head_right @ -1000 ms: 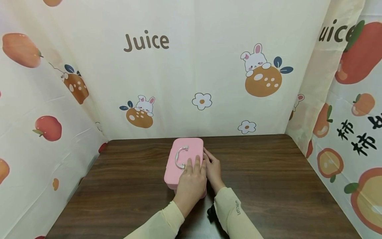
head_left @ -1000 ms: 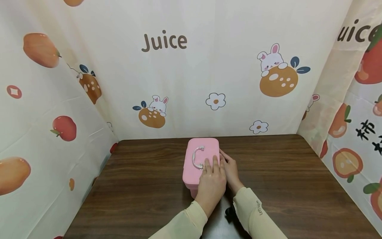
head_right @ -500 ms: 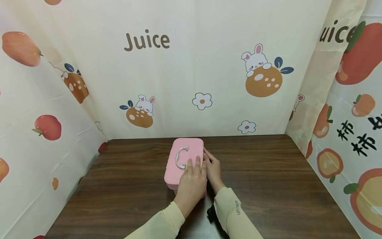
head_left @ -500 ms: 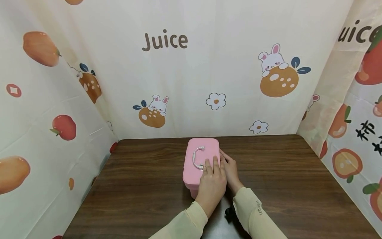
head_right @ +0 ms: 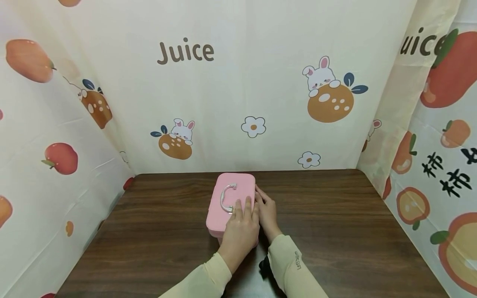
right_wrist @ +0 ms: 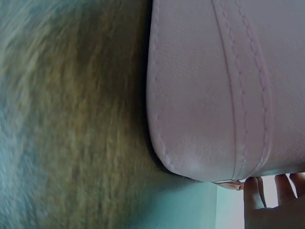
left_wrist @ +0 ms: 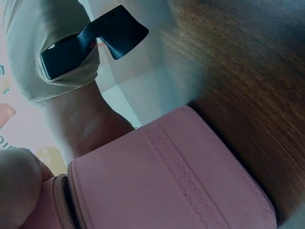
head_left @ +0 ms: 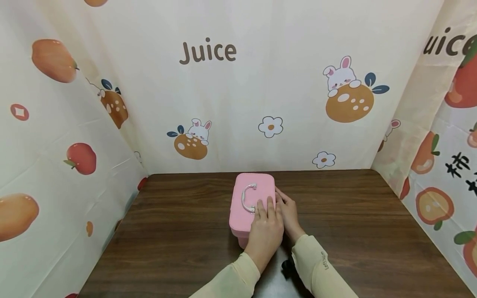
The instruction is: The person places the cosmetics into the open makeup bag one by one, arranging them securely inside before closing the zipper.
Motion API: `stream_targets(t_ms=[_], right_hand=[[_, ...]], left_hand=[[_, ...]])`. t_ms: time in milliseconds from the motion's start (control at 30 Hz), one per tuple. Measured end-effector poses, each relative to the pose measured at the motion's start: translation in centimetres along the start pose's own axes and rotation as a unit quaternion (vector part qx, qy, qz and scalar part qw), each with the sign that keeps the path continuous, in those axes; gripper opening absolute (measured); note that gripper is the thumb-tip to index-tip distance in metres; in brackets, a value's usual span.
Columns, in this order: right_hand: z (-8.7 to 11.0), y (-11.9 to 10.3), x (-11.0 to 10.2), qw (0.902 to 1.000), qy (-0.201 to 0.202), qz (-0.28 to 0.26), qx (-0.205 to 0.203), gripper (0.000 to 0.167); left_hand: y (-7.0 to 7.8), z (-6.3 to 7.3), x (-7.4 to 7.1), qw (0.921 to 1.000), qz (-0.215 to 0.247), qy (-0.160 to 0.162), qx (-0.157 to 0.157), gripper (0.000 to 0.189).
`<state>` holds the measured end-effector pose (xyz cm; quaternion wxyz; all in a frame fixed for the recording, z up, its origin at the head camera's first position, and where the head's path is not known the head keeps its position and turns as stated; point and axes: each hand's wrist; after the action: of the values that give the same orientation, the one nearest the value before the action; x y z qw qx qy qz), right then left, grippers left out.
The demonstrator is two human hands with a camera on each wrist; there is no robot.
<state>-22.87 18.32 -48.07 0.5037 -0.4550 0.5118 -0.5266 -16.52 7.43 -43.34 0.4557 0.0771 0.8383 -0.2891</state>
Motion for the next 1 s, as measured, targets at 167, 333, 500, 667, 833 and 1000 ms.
stream_targets(t_ms=[167, 333, 500, 667, 833, 1000], right_hand=[[0.0, -0.1, 0.0, 1.0, -0.001, 0.004, 0.008, 0.042], [-0.1, -0.02, 0.04, 1.0, -0.004, 0.004, 0.005, 0.042], [-0.07, 0.01, 0.09, 0.9999, -0.001, 0.01, 0.003, 0.042], [-0.01, -0.02, 0.06, 1.0, -0.003, 0.001, 0.006, 0.042], [-0.04, -0.1, 0.01, 1.0, -0.006, 0.0, 0.005, 0.042], [-0.14, -0.11, -0.21, 0.9998, -0.01, 0.02, 0.002, 0.042]], left_hand=[[0.07, -0.03, -0.05, 1.0, -0.003, -0.008, 0.001, 0.036], [0.03, 0.03, 0.06, 1.0, -0.002, -0.001, -0.001, 0.036], [0.1, 0.07, 0.27, 0.9999, 0.0, 0.016, -0.005, 0.038], [0.2, 0.07, 0.36, 0.9998, -0.001, 0.018, -0.006, 0.039], [0.18, 0.11, 0.26, 0.9998, 0.001, 0.017, -0.007, 0.04], [0.14, 0.1, 0.16, 0.9999, -0.001, 0.012, -0.006, 0.036]])
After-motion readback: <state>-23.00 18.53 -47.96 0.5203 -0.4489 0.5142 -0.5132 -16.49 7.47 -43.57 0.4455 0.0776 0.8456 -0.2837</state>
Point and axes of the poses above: each hand's wrist, its own z-axis away from the middle knuckle, its own x-axis out of the palm, y = z × x, and after that the axes turned 9 degrees about -y, right-handed
